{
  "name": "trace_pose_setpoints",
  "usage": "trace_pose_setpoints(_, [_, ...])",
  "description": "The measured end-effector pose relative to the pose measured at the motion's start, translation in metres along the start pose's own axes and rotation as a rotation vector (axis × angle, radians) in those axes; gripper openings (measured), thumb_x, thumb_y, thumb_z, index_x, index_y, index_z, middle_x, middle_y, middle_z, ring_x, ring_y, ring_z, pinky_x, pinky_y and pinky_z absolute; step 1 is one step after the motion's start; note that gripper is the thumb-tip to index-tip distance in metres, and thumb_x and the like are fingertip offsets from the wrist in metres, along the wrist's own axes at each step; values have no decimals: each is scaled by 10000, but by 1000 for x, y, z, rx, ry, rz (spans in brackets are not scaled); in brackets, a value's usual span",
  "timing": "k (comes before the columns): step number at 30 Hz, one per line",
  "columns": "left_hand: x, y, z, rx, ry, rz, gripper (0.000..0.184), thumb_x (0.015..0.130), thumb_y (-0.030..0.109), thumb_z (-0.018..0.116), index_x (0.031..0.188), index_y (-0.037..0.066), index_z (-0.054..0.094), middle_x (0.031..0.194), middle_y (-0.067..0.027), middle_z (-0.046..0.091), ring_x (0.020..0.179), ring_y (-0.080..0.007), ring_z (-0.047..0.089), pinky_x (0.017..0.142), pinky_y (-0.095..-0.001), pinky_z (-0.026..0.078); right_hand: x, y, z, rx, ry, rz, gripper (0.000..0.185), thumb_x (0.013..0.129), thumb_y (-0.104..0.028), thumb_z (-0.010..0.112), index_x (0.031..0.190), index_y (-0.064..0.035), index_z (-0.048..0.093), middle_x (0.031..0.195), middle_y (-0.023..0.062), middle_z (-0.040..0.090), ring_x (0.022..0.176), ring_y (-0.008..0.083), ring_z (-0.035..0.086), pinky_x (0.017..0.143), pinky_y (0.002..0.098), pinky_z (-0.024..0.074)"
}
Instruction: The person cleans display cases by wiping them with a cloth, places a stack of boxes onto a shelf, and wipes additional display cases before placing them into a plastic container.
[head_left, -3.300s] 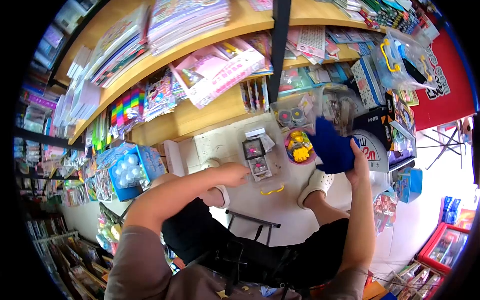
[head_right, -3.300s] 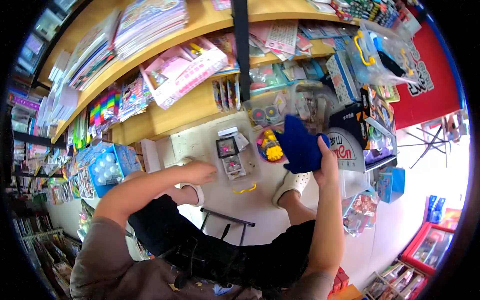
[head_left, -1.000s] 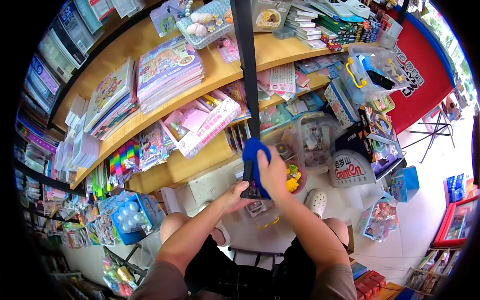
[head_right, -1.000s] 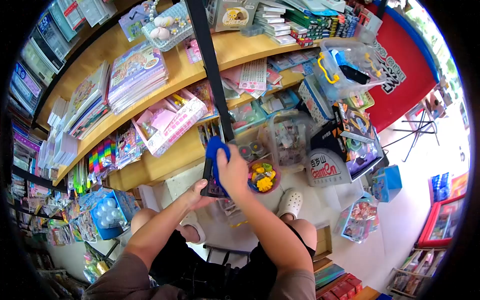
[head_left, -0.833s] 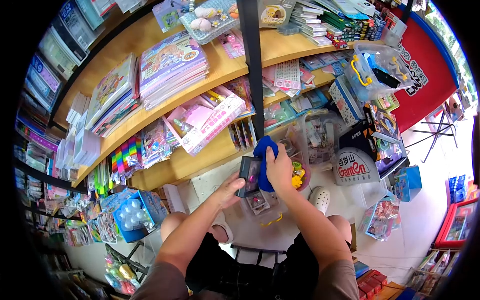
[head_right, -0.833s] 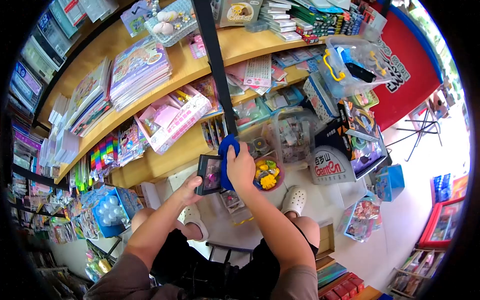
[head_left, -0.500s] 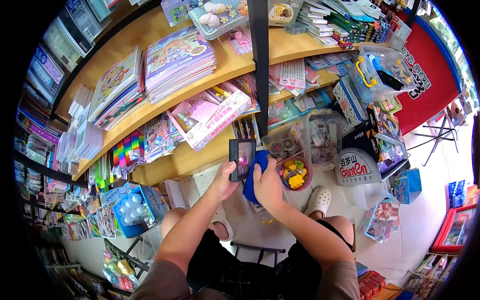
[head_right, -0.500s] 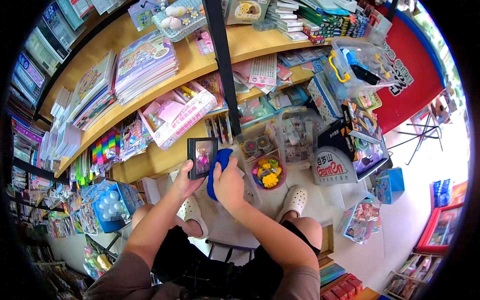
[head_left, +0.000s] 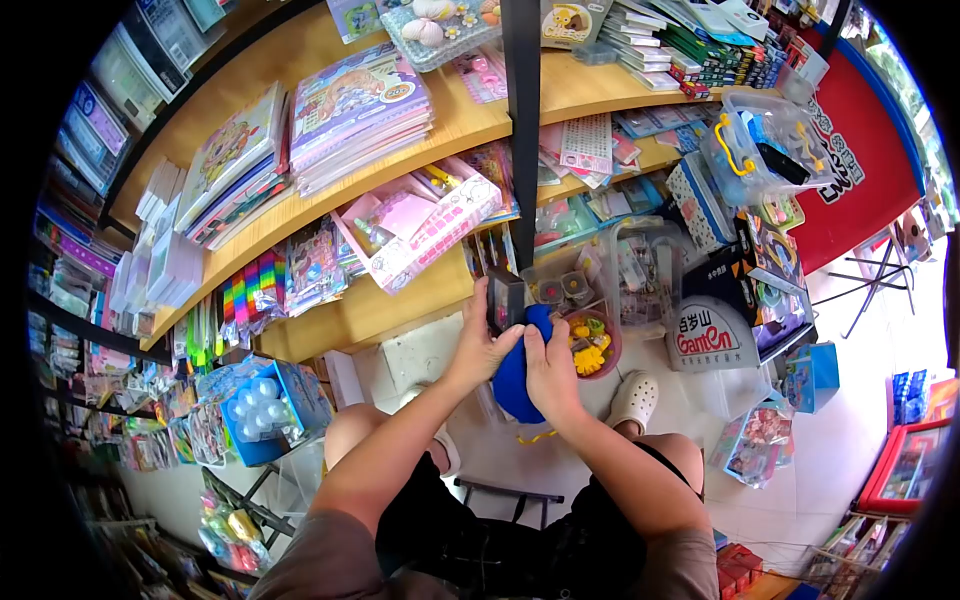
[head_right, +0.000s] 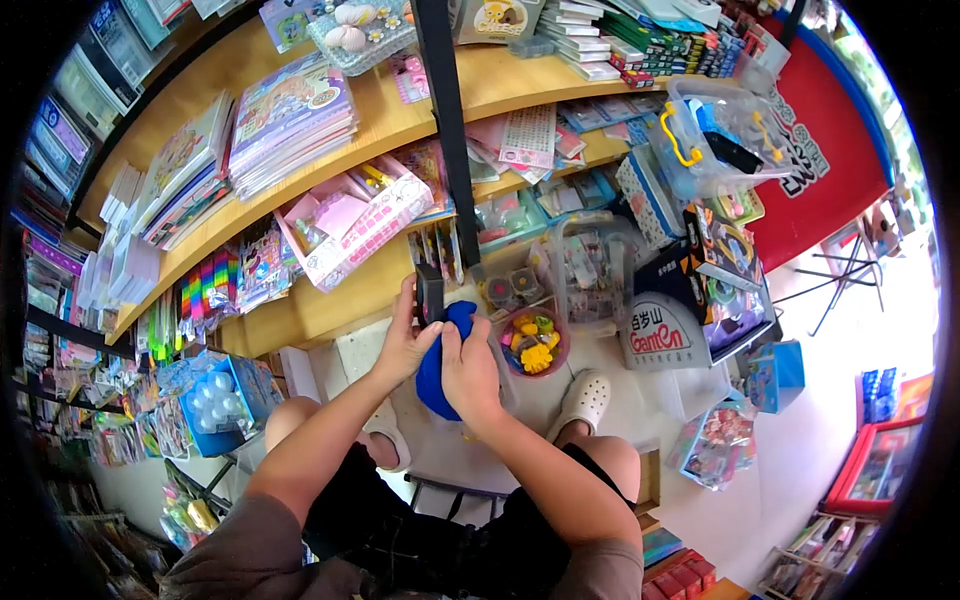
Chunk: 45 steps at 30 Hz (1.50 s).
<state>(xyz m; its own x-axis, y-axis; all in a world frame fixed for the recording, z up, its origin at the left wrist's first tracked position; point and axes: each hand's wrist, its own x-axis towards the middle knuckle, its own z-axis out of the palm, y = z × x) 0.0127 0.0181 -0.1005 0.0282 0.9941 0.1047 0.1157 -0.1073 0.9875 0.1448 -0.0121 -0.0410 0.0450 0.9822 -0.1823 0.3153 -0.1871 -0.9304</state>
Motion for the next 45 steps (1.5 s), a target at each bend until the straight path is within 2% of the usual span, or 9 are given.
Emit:
trace_pose_setpoints(3, [-1, 1, 6, 358, 79, 195, 910, 772, 234, 712, 1427, -18, 133, 1277, -222, 290, 1165, -318, 336, 1023, -381, 284, 7, 3, -4, 47, 88, -105, 508, 946, -366, 449, 1226, 45, 342, 1007, 321, 563, 928, 445, 575, 786, 444, 451])
trace_pose_setpoints(8, [-7, 23, 9, 367, 186, 171, 670, 878, 251, 591, 1398, -14, 262, 1129, -165, 430, 1064, -268, 410, 983, -354, 318, 22, 11, -8, 100, 234, -172, 603, 772, -241, 721, 1193, 37, 390, 964, 174, 599, 843, 235, 593, 775, 338, 470])
trace_pose_setpoints(12, [2, 62, -17, -258, 171, -160, 479, 980, 266, 430, 1389, 36, 338, 1107, -51, 574, 995, -156, 548, 944, -279, 386, 33, 19, -11, 393, 101, -34, 442, 770, -135, 676, 1118, 43, 470, 947, 124, 613, 837, 176, 581, 767, 298, 469])
trace_pose_setpoints(15, [8, 50, -31, -715, -36, -408, 513, 967, 336, 426, 1383, 43, 362, 1168, -68, 553, 1062, -176, 538, 951, -314, 404, 28, 14, -2, 445, -24, -40, 424, 784, -111, 654, 1135, 41, 470, 953, 121, 613, 833, 175, 581, 770, 294, 470])
trace_pose_setpoints(16, [9, 47, -36, -803, -153, -388, 558, 957, 399, 426, 1404, 79, 331, 1360, -95, 448, 1235, -201, 452, 1026, -357, 366, 28, 14, 0, 412, -44, -57, 422, 791, -112, 652, 1140, 41, 469, 956, 120, 611, 841, 174, 579, 776, 294, 468])
trace_pose_setpoints(19, [9, 51, -36, -992, -315, -400, 549, 962, 426, 409, 1414, 129, 313, 1345, -71, 452, 1216, -174, 455, 1006, -335, 371, 28, 17, 1, 336, -55, -109, 424, 822, -136, 646, 1160, 40, 461, 977, 119, 602, 870, 172, 572, 796, 296, 462])
trace_pose_setpoints(37, [-1, 46, -31, -1016, -458, -357, 586, 943, 403, 454, 1438, 160, 256, 1393, -68, 391, 1218, -217, 461, 991, -390, 404, 23, 9, -13, 246, 91, -118, 396, 956, -263, 501, 1240, -6, 401, 1088, 102, 521, 966, 157, 493, 866, 284, 408])
trace_pose_setpoints(42, [2, 61, -41, -1265, -461, -464, 616, 932, 426, 458, 1452, 190, 230, 1410, -78, 381, 1206, -242, 481, 948, -441, 441, 45, 1, -38, 263, 152, -314, 354, 928, -199, 533, 1213, 0, 464, 1106, 110, 548, 995, 170, 513, 885, 294, 412])
trace_pose_setpoints(45, [1, 53, -35, -930, -507, -425, 705, 897, 456, 501, 1464, 169, 197, 1450, -96, 310, 1294, -280, 377, 1027, -491, 359, 47, -15, -54, 213, 73, -453, 367, 861, -122, 598, 1189, 2, 490, 1119, 131, 539, 1010, 204, 525, 896, 311, 414])
